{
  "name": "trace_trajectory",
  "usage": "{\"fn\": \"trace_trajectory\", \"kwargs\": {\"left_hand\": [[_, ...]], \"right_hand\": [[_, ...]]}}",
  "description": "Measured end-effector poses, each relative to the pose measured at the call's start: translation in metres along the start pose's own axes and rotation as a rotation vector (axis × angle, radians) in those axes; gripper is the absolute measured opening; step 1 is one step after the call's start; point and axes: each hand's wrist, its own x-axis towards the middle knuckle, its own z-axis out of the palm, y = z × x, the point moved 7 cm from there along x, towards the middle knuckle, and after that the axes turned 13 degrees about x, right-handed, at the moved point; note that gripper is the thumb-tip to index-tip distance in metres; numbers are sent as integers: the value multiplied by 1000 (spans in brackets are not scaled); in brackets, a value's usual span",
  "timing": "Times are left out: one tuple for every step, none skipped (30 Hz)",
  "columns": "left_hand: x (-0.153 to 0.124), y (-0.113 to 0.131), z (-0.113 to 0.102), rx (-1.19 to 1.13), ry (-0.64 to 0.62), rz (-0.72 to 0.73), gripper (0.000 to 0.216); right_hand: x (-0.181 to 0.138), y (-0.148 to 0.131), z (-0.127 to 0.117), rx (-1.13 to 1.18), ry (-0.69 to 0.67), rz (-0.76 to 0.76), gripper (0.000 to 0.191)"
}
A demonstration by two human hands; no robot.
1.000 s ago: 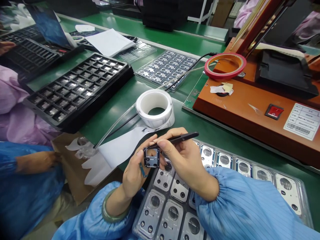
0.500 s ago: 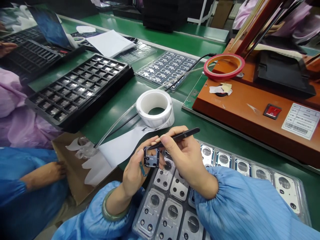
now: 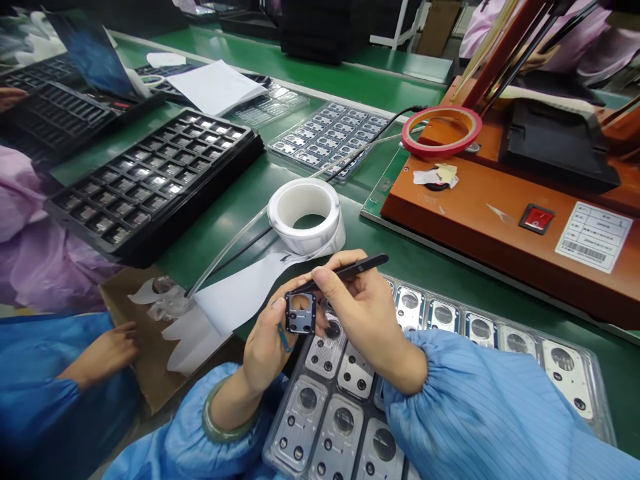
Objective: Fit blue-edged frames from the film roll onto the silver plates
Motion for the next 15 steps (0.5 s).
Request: {"fn": "trace_trajectory", "kwargs": {"left_hand": [[0,0,0,-3,-6,1,38],[0,0,1,-3,-11,0,38],[0,-1,1,0,-12,-1,39],[0,-1,1,4,-15,-2,39],[0,-1,1,9,-20,-3,40],[0,-2,1,15,-24,-6,40],[0,-2,1,21,-28,-8,40],[1,-2,1,26,-30,-5,40],[1,-2,1,30,-32,-2,40],[1,-1,1,31,-34,2,40],[2,-1,1,31,-35,4,40],[2,-1,1,31,-37,6,40],[2,0,1,31,-39,6,40],[1,0,2,29,-40,3,40],[1,0,2,26,-41,1,40]], "right_hand": [[0,1,-1,11,8,5,14],[0,2,-3,28,18,7,15],[0,2,-5,53,28,8,15],[0,3,-6,81,34,10,16],[0,4,-7,111,35,16,16],[0,4,-7,136,33,24,16],[0,5,-7,153,31,33,15],[1,5,-7,161,27,40,15],[1,5,-7,162,25,42,15],[1,5,-7,159,24,41,14],[1,5,-7,154,24,37,14],[1,4,-7,149,24,33,15],[2,4,-7,142,24,31,15],[2,5,-8,135,27,30,16],[2,5,-8,127,31,32,16]]}}
